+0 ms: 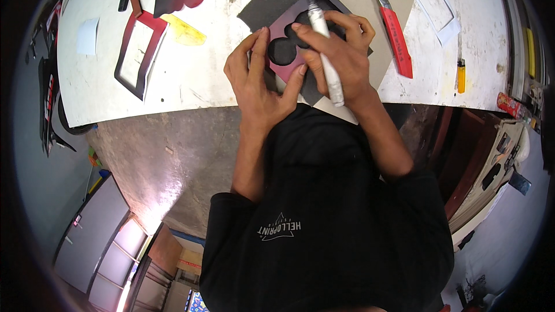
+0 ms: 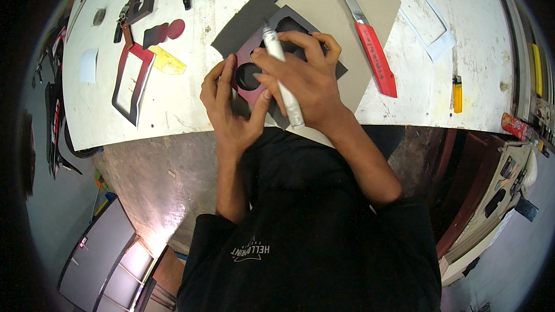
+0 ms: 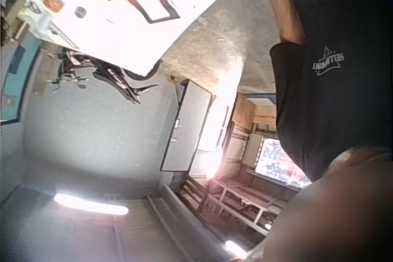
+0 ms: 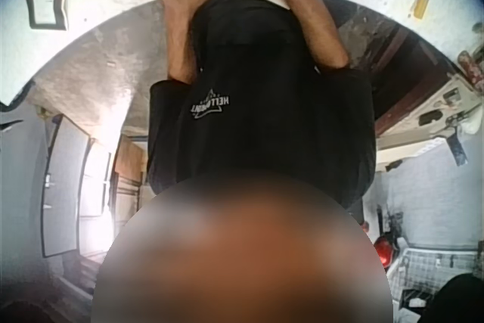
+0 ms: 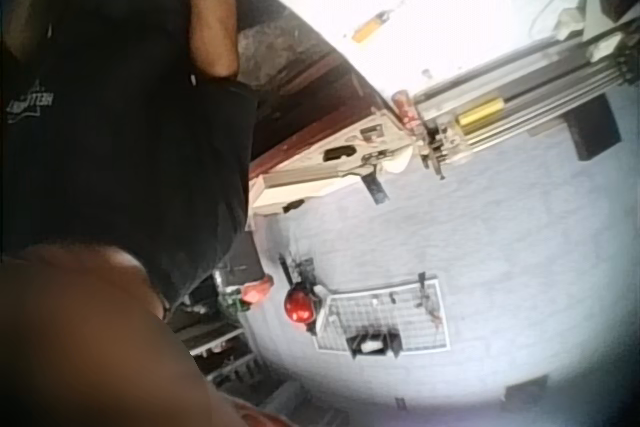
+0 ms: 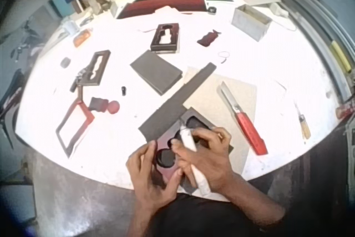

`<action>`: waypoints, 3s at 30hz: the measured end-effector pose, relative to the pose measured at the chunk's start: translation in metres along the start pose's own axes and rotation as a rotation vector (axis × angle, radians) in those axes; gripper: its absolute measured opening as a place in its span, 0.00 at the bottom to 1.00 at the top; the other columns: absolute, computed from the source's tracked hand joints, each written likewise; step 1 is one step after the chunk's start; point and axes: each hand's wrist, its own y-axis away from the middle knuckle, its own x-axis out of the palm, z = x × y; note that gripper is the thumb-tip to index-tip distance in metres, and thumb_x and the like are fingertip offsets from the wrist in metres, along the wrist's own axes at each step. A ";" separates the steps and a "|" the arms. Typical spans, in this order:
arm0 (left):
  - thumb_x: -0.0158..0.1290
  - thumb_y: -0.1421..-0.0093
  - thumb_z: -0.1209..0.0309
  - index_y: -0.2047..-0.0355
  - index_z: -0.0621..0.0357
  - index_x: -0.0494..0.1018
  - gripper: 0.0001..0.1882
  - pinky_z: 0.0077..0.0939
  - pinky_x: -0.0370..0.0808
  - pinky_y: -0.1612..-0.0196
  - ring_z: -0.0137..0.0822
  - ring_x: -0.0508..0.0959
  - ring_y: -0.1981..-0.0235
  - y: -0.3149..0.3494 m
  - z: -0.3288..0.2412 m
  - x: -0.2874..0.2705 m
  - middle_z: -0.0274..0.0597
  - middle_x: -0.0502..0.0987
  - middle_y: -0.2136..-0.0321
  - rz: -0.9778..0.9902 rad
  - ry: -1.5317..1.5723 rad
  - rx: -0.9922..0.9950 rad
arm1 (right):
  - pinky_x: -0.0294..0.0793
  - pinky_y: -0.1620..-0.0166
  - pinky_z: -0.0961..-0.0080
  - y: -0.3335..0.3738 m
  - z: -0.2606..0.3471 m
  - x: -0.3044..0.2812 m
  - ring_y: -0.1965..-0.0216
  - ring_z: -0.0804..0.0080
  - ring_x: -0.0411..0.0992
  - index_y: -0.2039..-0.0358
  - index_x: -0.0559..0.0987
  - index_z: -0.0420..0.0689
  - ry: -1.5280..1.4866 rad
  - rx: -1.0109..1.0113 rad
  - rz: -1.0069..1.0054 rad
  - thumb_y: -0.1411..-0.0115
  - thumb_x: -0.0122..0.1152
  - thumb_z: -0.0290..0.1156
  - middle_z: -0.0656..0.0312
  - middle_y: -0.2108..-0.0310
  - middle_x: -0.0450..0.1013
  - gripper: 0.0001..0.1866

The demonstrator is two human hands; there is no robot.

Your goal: The person uses a white marker to color the cutout edges of a pink stencil placed on a dark sheet. They repeatedly rotate the stencil to reach different sides and continue marking until the edges are fully covered.

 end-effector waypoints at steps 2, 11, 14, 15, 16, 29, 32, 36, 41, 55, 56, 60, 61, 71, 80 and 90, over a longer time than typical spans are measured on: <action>0.67 0.57 0.64 0.43 0.62 0.70 0.39 0.39 0.61 0.44 0.46 0.70 0.49 -0.002 -0.001 -0.001 0.50 0.71 0.49 0.005 -0.005 0.005 | 0.47 0.39 0.52 0.001 0.002 0.003 0.44 0.64 0.68 0.53 0.82 0.54 0.038 0.004 0.067 0.42 0.66 0.40 0.63 0.62 0.81 0.16; 0.66 0.58 0.66 0.43 0.63 0.70 0.39 0.39 0.61 0.44 0.46 0.70 0.49 -0.001 0.000 0.000 0.50 0.72 0.50 -0.016 -0.003 0.015 | 0.42 0.36 0.48 0.002 0.003 0.000 0.40 0.65 0.65 0.51 0.81 0.58 0.028 0.015 0.192 0.43 0.65 0.43 0.66 0.62 0.81 0.18; 0.66 0.57 0.66 0.43 0.63 0.70 0.38 0.39 0.61 0.44 0.46 0.70 0.49 -0.001 -0.001 0.000 0.50 0.72 0.50 -0.020 -0.003 0.016 | 0.42 0.36 0.47 0.000 0.004 0.002 0.40 0.65 0.65 0.51 0.81 0.57 0.028 0.008 0.170 0.43 0.65 0.43 0.66 0.62 0.80 0.18; 0.66 0.57 0.66 0.43 0.63 0.70 0.38 0.39 0.61 0.44 0.46 0.70 0.49 -0.002 0.000 0.001 0.50 0.72 0.50 -0.024 -0.003 0.019 | 0.41 0.37 0.47 -0.001 0.004 0.005 0.40 0.65 0.65 0.51 0.81 0.57 0.047 0.004 0.164 0.42 0.65 0.43 0.65 0.62 0.80 0.18; 0.66 0.57 0.66 0.43 0.63 0.70 0.38 0.39 0.61 0.44 0.46 0.70 0.49 -0.002 0.000 0.001 0.51 0.72 0.50 -0.028 -0.003 0.022 | 0.41 0.37 0.47 -0.002 0.003 0.006 0.41 0.64 0.65 0.51 0.80 0.58 0.065 0.000 0.159 0.42 0.65 0.43 0.65 0.63 0.80 0.18; 0.69 0.56 0.63 0.43 0.63 0.70 0.40 0.39 0.61 0.44 0.46 0.70 0.49 0.000 0.000 0.000 0.51 0.71 0.49 -0.008 -0.007 0.014 | 0.41 0.38 0.47 -0.002 -0.003 0.005 0.42 0.59 0.66 0.48 0.77 0.49 0.160 0.075 0.034 0.40 0.65 0.40 0.57 0.60 0.80 0.21; 0.69 0.56 0.62 0.43 0.62 0.70 0.40 0.39 0.61 0.44 0.46 0.70 0.49 -0.001 0.000 0.000 0.51 0.71 0.50 -0.011 0.001 0.011 | 0.42 0.38 0.46 -0.002 -0.005 0.004 0.42 0.57 0.66 0.48 0.77 0.47 0.200 0.108 -0.003 0.41 0.65 0.39 0.56 0.60 0.80 0.21; 0.69 0.56 0.62 0.43 0.62 0.70 0.40 0.39 0.61 0.44 0.46 0.70 0.49 -0.001 -0.001 0.000 0.50 0.71 0.50 -0.014 -0.007 0.016 | 0.43 0.39 0.45 -0.003 -0.007 0.005 0.42 0.56 0.67 0.48 0.76 0.46 0.198 0.102 -0.021 0.41 0.65 0.38 0.54 0.60 0.80 0.22; 0.69 0.56 0.63 0.43 0.62 0.70 0.40 0.39 0.61 0.44 0.46 0.70 0.49 -0.001 -0.001 -0.001 0.50 0.71 0.49 -0.010 -0.009 0.015 | 0.43 0.39 0.46 -0.002 -0.005 0.003 0.43 0.56 0.67 0.48 0.77 0.47 0.180 0.106 0.013 0.40 0.65 0.39 0.55 0.60 0.80 0.21; 0.67 0.56 0.64 0.43 0.63 0.70 0.39 0.40 0.62 0.44 0.47 0.70 0.49 -0.001 0.000 -0.001 0.51 0.71 0.50 -0.012 -0.034 0.026 | 0.47 0.38 0.54 -0.004 0.006 -0.002 0.43 0.61 0.67 0.48 0.77 0.50 0.082 -0.002 0.147 0.45 0.68 0.36 0.62 0.56 0.80 0.23; 0.67 0.56 0.64 0.43 0.62 0.70 0.39 0.40 0.62 0.44 0.47 0.70 0.49 -0.001 -0.001 -0.002 0.51 0.71 0.50 -0.007 -0.030 0.021 | 0.46 0.38 0.53 -0.002 0.004 0.001 0.43 0.61 0.67 0.48 0.77 0.50 0.089 0.001 0.133 0.43 0.67 0.38 0.61 0.59 0.80 0.22; 0.68 0.56 0.63 0.42 0.63 0.68 0.40 0.40 0.62 0.44 0.47 0.70 0.49 -0.001 -0.001 -0.002 0.51 0.71 0.50 0.004 -0.023 0.017 | 0.45 0.38 0.52 -0.003 0.001 0.003 0.45 0.61 0.68 0.49 0.78 0.49 0.131 0.033 0.082 0.42 0.66 0.39 0.60 0.62 0.80 0.21; 0.68 0.56 0.62 0.41 0.63 0.67 0.41 0.40 0.62 0.44 0.47 0.70 0.49 -0.001 -0.001 -0.002 0.51 0.71 0.50 0.007 -0.023 0.018 | 0.46 0.39 0.52 -0.003 0.000 0.003 0.46 0.61 0.68 0.49 0.78 0.48 0.115 0.043 0.052 0.42 0.66 0.38 0.60 0.62 0.80 0.20; 0.72 0.59 0.64 0.38 0.66 0.62 0.49 0.40 0.67 0.45 0.51 0.69 0.47 -0.002 0.000 -0.013 0.55 0.67 0.47 -0.013 0.193 0.004 | 0.67 0.56 0.68 -0.006 0.011 -0.010 0.67 0.61 0.72 0.60 0.80 0.34 -0.295 0.145 -0.181 0.44 0.65 0.26 0.54 0.67 0.80 0.12; 0.72 0.62 0.70 0.39 0.64 0.64 0.48 0.39 0.70 0.47 0.50 0.70 0.50 0.002 0.003 -0.004 0.55 0.68 0.50 -0.058 0.140 -0.001 | 0.66 0.59 0.70 0.008 0.032 -0.002 0.65 0.62 0.71 0.64 0.79 0.37 -0.172 0.228 -0.194 0.51 0.68 0.22 0.57 0.71 0.77 0.12; 0.70 0.60 0.69 0.40 0.66 0.64 0.46 0.40 0.70 0.48 0.51 0.70 0.50 0.003 0.005 0.001 0.55 0.69 0.51 -0.096 0.105 0.007 | 0.64 0.58 0.71 0.001 0.033 0.010 0.67 0.64 0.71 0.66 0.80 0.41 -0.015 0.114 -0.161 0.53 0.70 0.21 0.62 0.73 0.78 0.12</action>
